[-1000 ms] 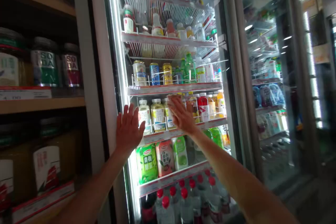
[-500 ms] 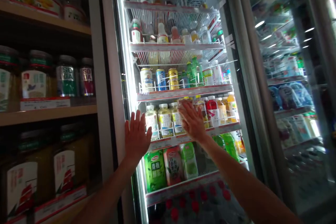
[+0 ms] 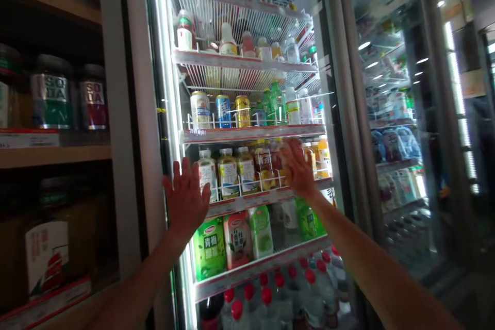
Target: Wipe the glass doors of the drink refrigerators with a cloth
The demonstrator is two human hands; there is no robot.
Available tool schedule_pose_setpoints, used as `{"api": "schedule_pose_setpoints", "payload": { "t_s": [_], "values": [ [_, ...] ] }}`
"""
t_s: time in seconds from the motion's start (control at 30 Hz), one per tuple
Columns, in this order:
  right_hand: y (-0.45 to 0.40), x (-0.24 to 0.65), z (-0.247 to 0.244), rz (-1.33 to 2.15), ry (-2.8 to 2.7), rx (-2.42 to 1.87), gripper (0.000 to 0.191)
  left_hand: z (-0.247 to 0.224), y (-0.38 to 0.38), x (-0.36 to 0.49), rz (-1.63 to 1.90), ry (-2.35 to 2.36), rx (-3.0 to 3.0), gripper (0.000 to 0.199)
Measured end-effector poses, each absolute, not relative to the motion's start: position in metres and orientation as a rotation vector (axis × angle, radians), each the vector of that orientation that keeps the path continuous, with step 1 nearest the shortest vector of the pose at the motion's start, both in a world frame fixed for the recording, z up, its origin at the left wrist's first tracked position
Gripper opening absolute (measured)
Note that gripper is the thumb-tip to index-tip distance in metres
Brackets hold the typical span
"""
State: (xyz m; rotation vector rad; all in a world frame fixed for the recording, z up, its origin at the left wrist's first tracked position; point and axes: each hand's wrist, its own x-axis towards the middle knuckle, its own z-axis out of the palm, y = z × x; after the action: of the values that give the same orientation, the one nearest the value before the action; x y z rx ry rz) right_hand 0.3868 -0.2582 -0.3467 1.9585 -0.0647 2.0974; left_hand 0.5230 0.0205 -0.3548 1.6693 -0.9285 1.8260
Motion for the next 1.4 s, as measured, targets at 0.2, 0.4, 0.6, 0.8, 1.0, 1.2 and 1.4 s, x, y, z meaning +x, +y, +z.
{"api": "schedule_pose_setpoints", "payload": {
  "t_s": [0.2,0.4,0.6,0.8,1.0,1.2,1.4],
  "values": [
    [-0.263,0.386,-0.359,2.163,-0.111,1.945,0.048,-0.357,0.015,0.519,1.778,-0.87,1.744,0.056],
    [-0.271,0.38,-0.359,2.098,-0.066,1.999,0.048,-0.357,0.018,0.515,1.722,-0.882,1.822,0.054],
    [-0.271,0.379,-0.364,2.241,-0.185,1.885,0.047,-0.359,0.015,0.508,1.716,-0.881,1.812,0.053],
    [-0.303,0.363,-0.378,2.126,-0.325,1.936,0.042,-0.367,0.01,0.506,1.764,-0.94,1.766,0.056],
    [-0.315,0.363,-0.36,2.449,-0.658,1.862,0.047,-0.369,0.008,0.506,1.787,-0.941,1.77,0.062],
    [-0.213,0.403,-0.384,1.772,0.25,2.06,0.05,-0.38,0.015,0.507,1.811,-1.024,1.737,0.06],
    [-0.221,0.402,-0.367,2.236,-0.199,1.962,0.05,-0.402,0.022,0.511,1.807,-1.091,1.784,0.061]
  ]
}}
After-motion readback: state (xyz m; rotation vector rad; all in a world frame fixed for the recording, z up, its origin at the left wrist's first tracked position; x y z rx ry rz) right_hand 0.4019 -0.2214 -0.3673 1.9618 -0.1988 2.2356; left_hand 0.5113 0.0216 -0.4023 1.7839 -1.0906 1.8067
